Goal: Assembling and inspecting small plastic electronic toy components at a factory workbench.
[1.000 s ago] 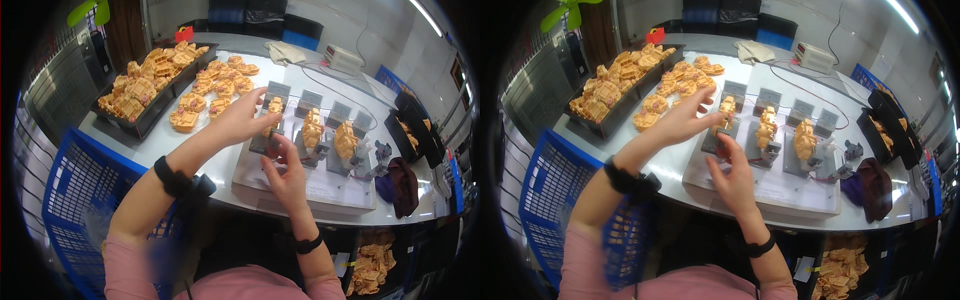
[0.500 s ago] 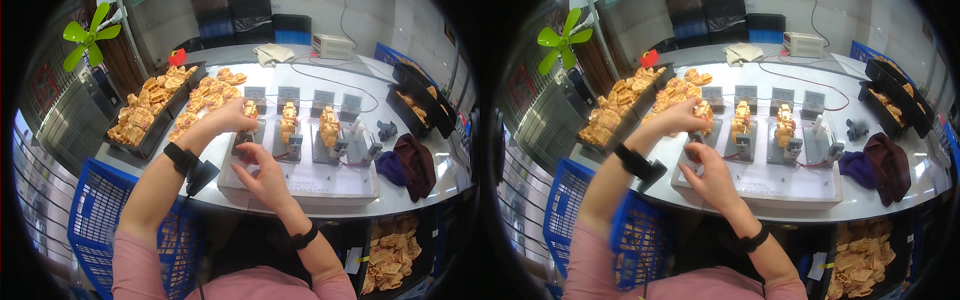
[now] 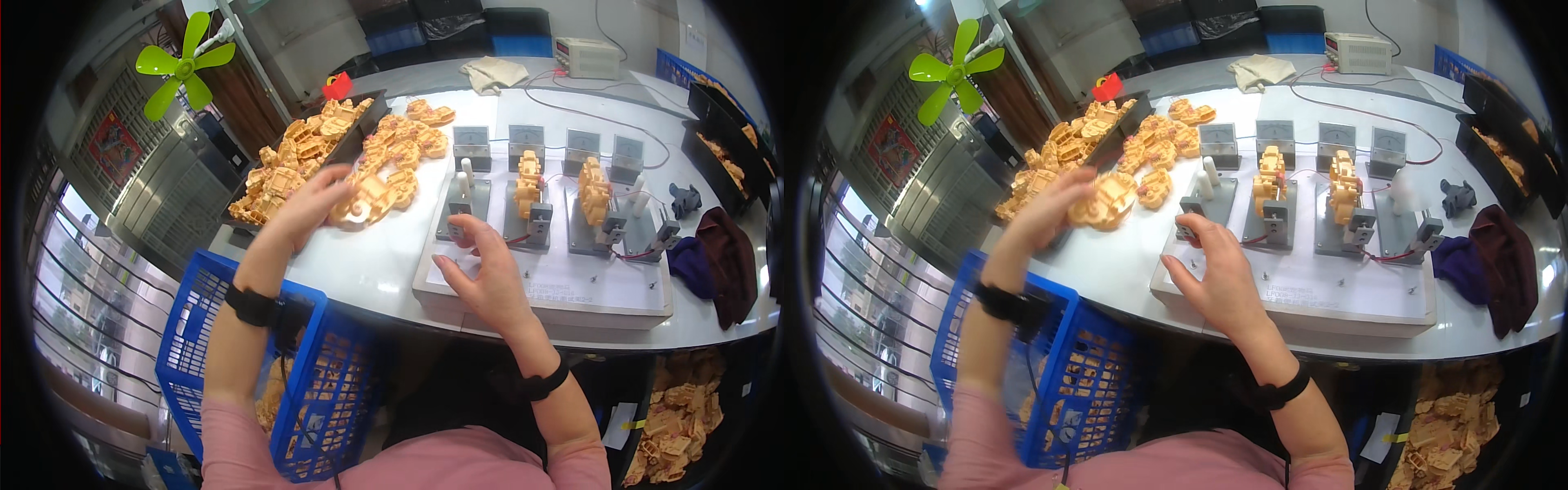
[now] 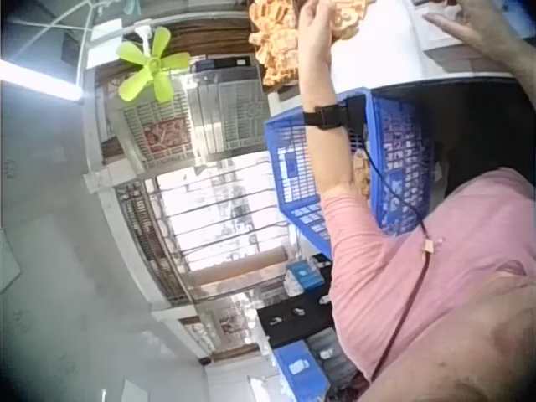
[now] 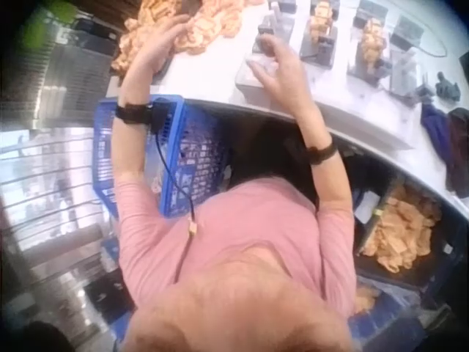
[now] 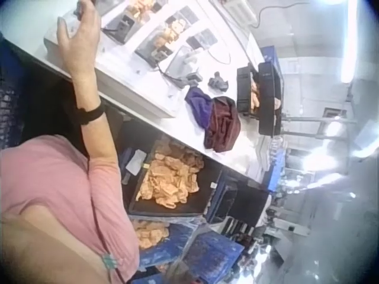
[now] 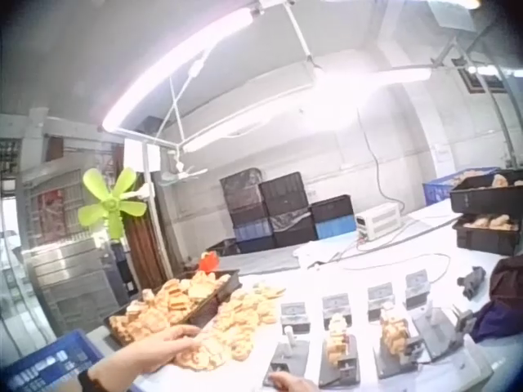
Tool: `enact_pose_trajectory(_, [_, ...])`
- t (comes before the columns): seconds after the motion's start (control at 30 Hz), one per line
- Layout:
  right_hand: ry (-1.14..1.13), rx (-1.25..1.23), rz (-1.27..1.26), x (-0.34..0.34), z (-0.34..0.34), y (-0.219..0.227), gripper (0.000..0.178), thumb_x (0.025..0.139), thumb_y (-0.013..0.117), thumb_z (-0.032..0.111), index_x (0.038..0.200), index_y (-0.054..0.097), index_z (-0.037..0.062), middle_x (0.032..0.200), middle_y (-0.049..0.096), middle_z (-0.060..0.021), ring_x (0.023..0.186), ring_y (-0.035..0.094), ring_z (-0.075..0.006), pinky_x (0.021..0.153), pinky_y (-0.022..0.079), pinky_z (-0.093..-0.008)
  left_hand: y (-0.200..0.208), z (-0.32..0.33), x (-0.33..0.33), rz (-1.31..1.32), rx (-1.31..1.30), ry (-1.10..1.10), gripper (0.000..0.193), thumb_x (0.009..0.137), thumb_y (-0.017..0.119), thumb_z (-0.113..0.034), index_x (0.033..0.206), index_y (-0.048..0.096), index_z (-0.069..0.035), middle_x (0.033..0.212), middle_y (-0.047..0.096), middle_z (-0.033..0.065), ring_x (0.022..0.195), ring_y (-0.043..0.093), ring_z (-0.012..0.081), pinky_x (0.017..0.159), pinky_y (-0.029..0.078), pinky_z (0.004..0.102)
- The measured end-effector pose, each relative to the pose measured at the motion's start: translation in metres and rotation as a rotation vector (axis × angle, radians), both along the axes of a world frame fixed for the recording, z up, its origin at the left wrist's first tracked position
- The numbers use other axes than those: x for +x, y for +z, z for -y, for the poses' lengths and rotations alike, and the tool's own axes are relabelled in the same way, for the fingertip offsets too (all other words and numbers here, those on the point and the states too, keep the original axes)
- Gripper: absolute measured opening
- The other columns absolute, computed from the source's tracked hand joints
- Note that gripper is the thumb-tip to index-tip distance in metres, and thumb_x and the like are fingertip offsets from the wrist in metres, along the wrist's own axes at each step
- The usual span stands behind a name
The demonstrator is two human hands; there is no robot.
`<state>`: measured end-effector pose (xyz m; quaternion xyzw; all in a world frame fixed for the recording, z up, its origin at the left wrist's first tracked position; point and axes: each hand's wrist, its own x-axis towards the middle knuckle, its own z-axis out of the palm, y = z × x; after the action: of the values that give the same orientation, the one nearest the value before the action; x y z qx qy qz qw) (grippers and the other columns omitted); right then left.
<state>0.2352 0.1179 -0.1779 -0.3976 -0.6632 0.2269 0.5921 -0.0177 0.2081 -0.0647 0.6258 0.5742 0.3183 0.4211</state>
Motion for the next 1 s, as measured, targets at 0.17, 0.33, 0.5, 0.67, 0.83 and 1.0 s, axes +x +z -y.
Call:
enact_pose_trajectory(0.17, [-0.006,-0.014,0.008,0.002,0.005,0.004,0.049,0.087,0.075,0.018,0.129,0.057,0.0034,0.114,0.064,-0.0158,0.101,0.062,-0.0290,0.091,0.050,-0.0393,-0.083,-0.071,-0.057,0.250,-0.062,0.212,0.057,0.097,0.064,-0.027,0.146,0.045,-0.005,0.129,0.061,0.0061,0.109,0.060,0.0155,0.089,0.050,0.0312])
enact_pose_trajectory(0.33, [-0.043,0.027,0.066,0.002,0.004,-0.006,0.056,0.088,0.074,0.019,0.136,0.053,0.0027,0.118,0.063,-0.0180,0.104,0.062,-0.0311,0.093,0.050,-0.0404,-0.135,-0.121,-0.060,0.247,0.203,0.325,0.071,0.099,0.063,-0.020,0.157,0.025,-0.002,0.131,0.056,0.0113,0.100,0.059,0.0147,0.082,0.052,0.0304])
enact_pose_trajectory(0.5, [-0.059,0.002,0.048,0.006,0.008,-0.007,0.061,0.088,0.073,0.018,0.142,0.048,0.0017,0.120,0.062,-0.0199,0.109,0.060,-0.0331,0.097,0.048,-0.0416,-0.135,-0.076,-0.004,-0.240,0.677,0.207,0.048,0.092,0.067,-0.017,0.136,0.056,-0.002,0.120,0.063,0.0162,0.120,0.057,0.0295,0.100,0.045,0.0376])
enact_pose_trajectory(0.67, [-0.247,0.043,0.380,0.053,0.047,0.010,0.050,0.085,0.075,0.014,0.131,0.056,0.0040,0.113,0.062,-0.0150,0.104,0.059,-0.0330,0.094,0.046,-0.0426,-0.114,0.026,0.046,-0.373,0.585,-0.191,0.031,0.091,0.065,-0.009,0.121,0.062,-0.003,0.101,0.066,0.0138,0.096,0.062,0.0308,0.083,0.049,0.0391])
enact_pose_trajectory(0.83, [-0.314,-0.044,0.613,0.088,0.048,0.000,0.018,0.084,0.075,0.014,0.101,0.069,0.0078,0.092,0.062,-0.0067,0.091,0.059,-0.0275,0.081,0.044,-0.0396,-0.147,0.040,0.041,-0.463,0.364,-0.224,0.029,0.086,0.062,-0.002,0.116,0.061,-0.003,0.088,0.066,0.0140,0.086,0.063,0.0354,0.077,0.051,0.0442])
enact_pose_trajectory(1.0, [-0.305,-0.067,0.593,0.089,0.036,-0.004,0.007,0.086,0.073,0.014,0.088,0.068,0.0092,0.084,0.061,-0.0040,0.087,0.059,-0.0255,0.079,0.042,-0.0383,-0.179,0.047,0.039,-0.708,0.676,-0.330,0.040,0.069,0.061,0.007,0.108,0.058,0.000,0.090,0.058,0.0146,0.089,0.058,0.0366,0.076,0.048,0.0460])
